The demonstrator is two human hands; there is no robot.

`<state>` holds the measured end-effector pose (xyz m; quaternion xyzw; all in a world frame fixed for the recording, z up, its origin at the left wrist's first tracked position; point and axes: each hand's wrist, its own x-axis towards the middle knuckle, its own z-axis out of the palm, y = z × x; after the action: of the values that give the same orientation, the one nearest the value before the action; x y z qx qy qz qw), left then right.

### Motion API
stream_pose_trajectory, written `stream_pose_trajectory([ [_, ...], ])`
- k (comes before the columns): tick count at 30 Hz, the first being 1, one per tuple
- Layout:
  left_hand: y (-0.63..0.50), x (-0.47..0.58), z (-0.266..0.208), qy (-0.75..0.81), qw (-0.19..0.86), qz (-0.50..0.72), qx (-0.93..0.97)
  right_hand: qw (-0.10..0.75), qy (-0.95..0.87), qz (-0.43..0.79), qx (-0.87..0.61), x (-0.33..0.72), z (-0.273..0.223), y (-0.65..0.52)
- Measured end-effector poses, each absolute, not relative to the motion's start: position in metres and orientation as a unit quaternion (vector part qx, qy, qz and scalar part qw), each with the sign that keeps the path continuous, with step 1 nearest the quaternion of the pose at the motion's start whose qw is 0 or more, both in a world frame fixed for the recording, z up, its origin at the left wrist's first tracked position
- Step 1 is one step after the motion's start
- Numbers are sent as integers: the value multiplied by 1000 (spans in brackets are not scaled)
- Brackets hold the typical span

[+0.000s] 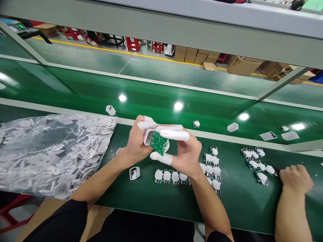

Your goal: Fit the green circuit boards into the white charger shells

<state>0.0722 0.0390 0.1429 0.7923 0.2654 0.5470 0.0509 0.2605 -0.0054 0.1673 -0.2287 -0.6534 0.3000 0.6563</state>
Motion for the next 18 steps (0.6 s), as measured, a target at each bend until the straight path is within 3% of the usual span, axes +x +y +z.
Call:
stream_pose_trajectory([
  [18, 33, 74, 149, 282, 45, 553, 783, 641, -685, 255, -233, 252, 163, -5],
])
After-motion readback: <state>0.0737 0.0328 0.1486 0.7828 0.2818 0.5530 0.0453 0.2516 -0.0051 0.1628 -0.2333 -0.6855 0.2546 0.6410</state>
